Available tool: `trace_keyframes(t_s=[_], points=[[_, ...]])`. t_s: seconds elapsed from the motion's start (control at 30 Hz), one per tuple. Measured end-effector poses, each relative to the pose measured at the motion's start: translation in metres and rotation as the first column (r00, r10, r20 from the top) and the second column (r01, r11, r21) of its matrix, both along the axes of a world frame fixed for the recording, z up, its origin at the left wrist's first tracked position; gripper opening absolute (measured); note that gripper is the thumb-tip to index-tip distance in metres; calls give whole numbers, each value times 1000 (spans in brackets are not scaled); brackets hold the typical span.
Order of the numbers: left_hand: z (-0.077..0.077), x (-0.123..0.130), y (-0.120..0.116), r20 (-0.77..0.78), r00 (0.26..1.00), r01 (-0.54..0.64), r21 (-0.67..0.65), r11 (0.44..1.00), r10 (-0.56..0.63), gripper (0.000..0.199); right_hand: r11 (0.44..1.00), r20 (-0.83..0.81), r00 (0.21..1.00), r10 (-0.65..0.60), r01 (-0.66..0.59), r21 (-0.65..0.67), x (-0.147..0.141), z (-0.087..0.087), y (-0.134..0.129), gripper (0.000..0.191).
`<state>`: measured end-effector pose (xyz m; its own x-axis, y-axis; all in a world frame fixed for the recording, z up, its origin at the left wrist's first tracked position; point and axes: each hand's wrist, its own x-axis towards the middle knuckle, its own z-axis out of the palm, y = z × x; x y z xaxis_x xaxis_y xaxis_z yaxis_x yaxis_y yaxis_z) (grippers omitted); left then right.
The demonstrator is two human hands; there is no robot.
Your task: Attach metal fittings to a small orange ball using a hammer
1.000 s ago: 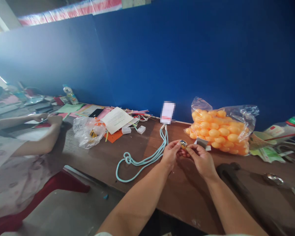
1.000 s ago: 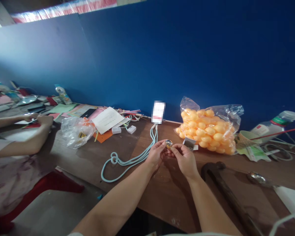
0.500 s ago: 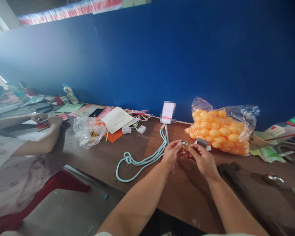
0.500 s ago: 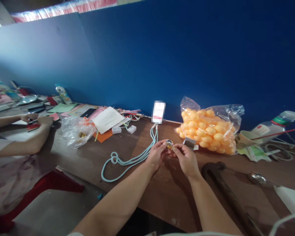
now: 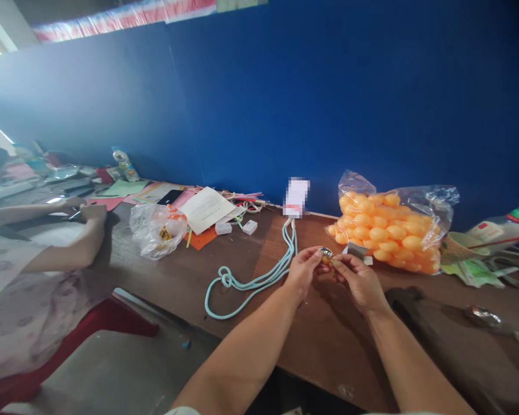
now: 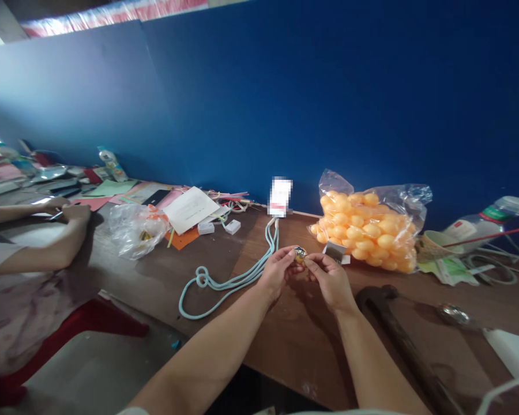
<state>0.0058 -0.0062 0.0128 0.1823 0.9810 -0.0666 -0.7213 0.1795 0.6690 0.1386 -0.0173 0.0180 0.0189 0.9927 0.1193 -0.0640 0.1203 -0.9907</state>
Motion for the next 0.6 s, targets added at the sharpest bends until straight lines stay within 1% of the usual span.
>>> trace_keyframes(t_s=[0.37, 0.6], points=[[1, 0, 0, -1, 1000, 8, -24, 1000, -8, 42, 1000, -3, 1000, 5, -5, -29, -1, 1, -1, 24], [-1, 0, 1, 1, 1000, 9, -19, 1000, -9, 41, 999, -24, 1000, 12, -13, -35, 0, 1, -1, 24]])
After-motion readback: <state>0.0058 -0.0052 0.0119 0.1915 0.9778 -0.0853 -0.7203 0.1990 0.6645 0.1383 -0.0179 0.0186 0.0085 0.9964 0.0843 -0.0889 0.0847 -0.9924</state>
